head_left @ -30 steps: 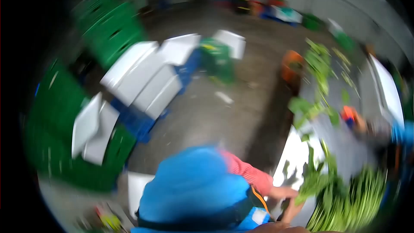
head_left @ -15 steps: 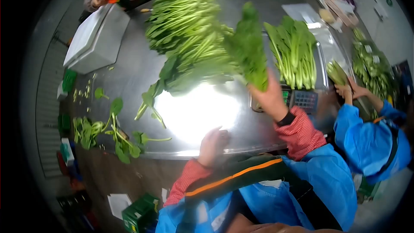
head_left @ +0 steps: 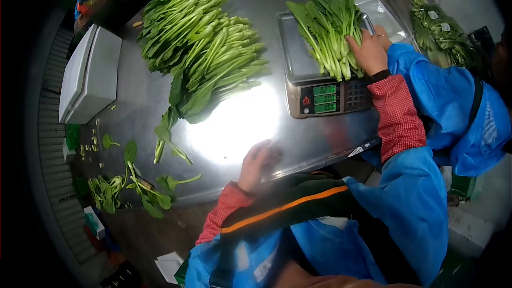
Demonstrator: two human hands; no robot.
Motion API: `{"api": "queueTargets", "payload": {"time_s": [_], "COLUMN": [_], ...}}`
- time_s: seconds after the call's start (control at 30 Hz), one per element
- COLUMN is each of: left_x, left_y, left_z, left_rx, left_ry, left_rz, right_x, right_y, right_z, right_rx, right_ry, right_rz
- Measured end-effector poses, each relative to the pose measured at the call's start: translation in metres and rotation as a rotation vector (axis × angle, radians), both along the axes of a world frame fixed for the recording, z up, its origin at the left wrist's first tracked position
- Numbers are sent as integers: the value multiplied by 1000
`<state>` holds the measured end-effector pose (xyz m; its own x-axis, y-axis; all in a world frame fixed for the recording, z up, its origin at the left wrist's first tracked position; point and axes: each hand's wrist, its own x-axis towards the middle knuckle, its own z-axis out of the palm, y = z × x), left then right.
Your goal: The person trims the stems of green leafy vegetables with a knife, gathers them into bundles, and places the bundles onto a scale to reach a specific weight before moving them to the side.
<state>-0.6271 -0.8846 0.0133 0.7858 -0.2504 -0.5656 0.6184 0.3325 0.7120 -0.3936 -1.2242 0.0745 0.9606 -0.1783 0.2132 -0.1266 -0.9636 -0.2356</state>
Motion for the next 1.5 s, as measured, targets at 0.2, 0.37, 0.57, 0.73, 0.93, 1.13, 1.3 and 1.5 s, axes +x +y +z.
{"api": "queueTargets", "payload": {"time_s": [0.2, 0.37, 0.57, 0.73, 0.93, 1.13, 1.3, 1.5], "left_x": [1, 2, -2, -2, 5, 20, 55, 70], "left_y": [5, 2, 4, 0, -21, -40, -69, -72], "left_z": [-8, -4, -12, -9, -7, 7, 27, 20], "left_rx": [35, 8, 40, 58, -80, -161, -109, -395], "left_ry": [7, 48, 46, 63, 21, -35, -295, -31], "left_rz": [16, -5, -8, -33, -50, -22, 5, 205], "right_x": [-62, -140, -145, -75, 2, -40, -117, -148], "right_y": [50, 133, 130, 53, -2, 47, 112, 121], "right_z": [0, -67, -67, -9, -38, 2, -26, -37], "right_rx": [214, 345, 324, 541, 254, 189, 243, 534], "right_ry": [-301, -105, -221, -110, -29, -309, -151, -22], "right_rz": [331, 832, 762, 22, -81, 122, 516, 788]}}
